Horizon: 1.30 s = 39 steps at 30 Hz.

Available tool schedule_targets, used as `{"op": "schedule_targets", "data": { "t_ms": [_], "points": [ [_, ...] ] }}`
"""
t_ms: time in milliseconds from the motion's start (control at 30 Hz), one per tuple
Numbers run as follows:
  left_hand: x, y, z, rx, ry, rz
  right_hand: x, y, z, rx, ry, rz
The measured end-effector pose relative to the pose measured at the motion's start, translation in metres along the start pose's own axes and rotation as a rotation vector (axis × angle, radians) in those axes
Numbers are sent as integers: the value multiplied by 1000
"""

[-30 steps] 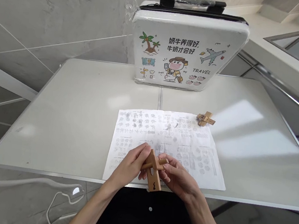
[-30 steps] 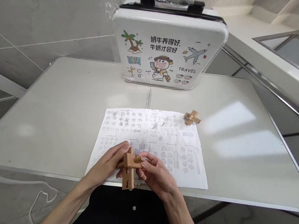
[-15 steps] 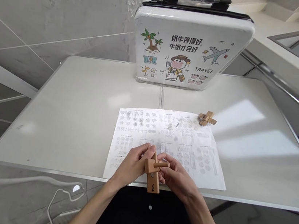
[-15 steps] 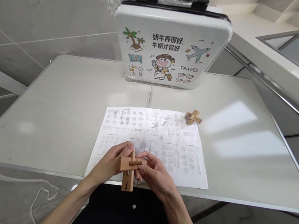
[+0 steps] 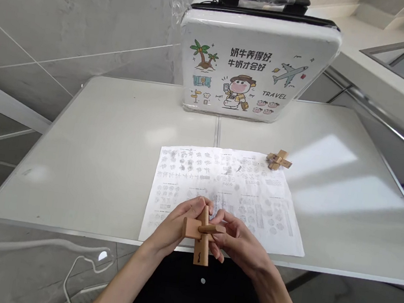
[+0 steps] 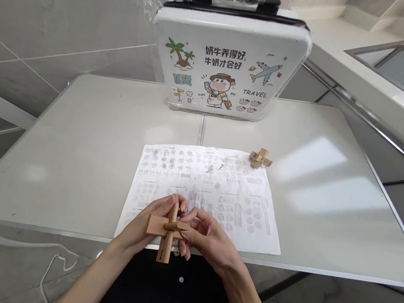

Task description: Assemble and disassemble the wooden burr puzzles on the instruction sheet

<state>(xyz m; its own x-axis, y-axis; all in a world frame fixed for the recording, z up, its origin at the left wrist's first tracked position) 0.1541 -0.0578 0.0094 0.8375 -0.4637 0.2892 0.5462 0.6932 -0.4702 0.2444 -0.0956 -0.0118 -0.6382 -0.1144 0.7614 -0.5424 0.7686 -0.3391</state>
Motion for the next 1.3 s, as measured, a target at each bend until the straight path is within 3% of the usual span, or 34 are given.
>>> {"op": "schedule_targets", "data": {
  "t_ms": [233, 300, 400, 600, 700, 800, 933, 1067, 1300],
  "points": [
    [8, 3, 3, 31, 11, -105, 0, -3, 5, 16, 67, -46],
    [4, 5, 3, 30, 96, -65, -1, -5, 3, 3, 95, -36],
    [-16, 7, 9, 79, 249, 96, -9, -10, -5, -12, 83, 34],
    [-74, -16, 31, 275, 520, 513, -68, -48, -66, -210, -108, 408],
    [-100, -33, 31, 314, 656, 694, -102, -78, -113, -410, -356, 652],
    [-116, -43, 24, 327, 786, 794, -123, -107, -152, -626, -655, 908],
    [-119, -49, 17, 379, 920, 811, -135, -121, -173, -663, -1030, 1174],
    [-113, -49, 16, 426, 994, 781, -136, -116, -174, -670, -1170, 1195],
    [-112, -48, 16, 441, 1027, 776, -138, -111, -170, -697, -1198, 1206]
  ]
}}
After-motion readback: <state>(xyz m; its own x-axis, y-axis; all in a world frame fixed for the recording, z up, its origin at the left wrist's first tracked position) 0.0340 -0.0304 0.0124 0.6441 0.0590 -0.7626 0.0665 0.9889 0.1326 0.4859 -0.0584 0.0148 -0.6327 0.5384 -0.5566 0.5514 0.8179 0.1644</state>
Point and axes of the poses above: each hand's wrist, its own y-axis towards the middle knuckle, its own x-axis out of the palm, z = x × y, the point moved 9 cm from there along y, towards the middle knuckle, and after that the axes turned 10 degrees about y, right-handed, at the moved point
